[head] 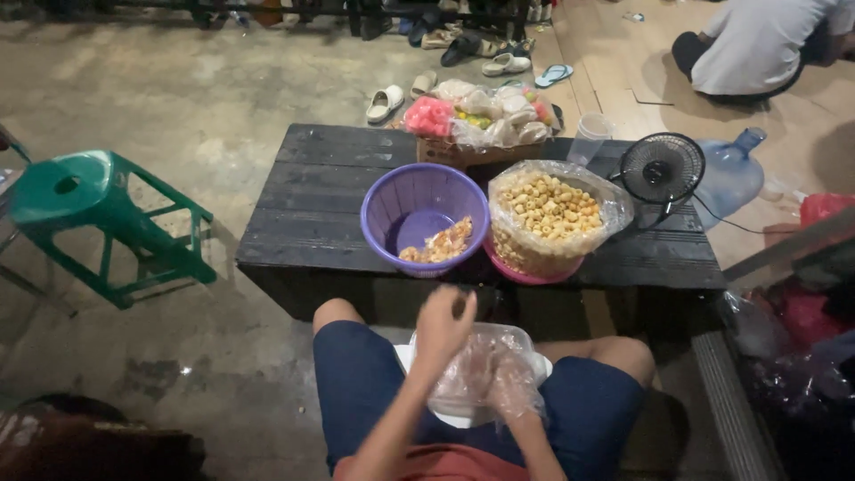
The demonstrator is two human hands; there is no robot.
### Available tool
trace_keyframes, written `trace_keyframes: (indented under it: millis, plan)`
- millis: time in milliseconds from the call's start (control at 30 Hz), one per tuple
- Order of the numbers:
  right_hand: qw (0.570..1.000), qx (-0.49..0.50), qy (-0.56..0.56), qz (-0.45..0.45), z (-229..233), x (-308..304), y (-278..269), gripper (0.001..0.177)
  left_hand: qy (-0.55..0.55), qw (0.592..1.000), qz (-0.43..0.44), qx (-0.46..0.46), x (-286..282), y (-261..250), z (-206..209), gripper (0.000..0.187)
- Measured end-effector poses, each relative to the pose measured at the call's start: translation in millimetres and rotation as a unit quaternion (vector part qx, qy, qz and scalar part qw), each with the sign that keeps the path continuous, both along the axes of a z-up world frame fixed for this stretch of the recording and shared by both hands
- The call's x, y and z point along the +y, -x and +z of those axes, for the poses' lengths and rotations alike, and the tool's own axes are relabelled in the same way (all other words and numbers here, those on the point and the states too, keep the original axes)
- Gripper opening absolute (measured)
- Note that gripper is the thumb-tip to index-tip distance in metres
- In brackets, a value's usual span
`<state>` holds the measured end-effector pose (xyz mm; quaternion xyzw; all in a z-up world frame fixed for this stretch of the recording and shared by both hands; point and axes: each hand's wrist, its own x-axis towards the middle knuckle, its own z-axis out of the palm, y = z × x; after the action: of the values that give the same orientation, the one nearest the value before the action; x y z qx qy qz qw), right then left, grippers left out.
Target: A person wearing gloves is packing small snacks from a large container into individual small plastic bags.
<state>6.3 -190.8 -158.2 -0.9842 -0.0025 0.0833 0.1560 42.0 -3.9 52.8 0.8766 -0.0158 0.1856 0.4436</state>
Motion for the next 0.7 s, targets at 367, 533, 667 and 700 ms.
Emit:
trace_keyframes:
  millis: [367,533,667,700]
  plan:
    - [0.929,-0.222,0.220,0.197,-93.2,-1.8,-9.2,0.019,-0.143,0.968,-0.105,0.176,-2.6,44.3,-125.5,0.042]
    - [0.982,-0.165,0.037,0.085,-86.2,10.3,-19.0,0.015,-0.091,0.961,-0.132,0.224,5.5,38.9,-116.6,0.033]
    - [0.972,-0.205,0.046,0.102,31.4,34.9,0.2,0.020,-0.001,0.978,-0.129,0.166,7.0,48.4,-70.3,0.030]
    - [0.963,-0.224,0.080,0.122,76.8,43.1,9.2,0.031,0.021,0.984,-0.124,0.129,6.7,52.9,-55.4,0.029]
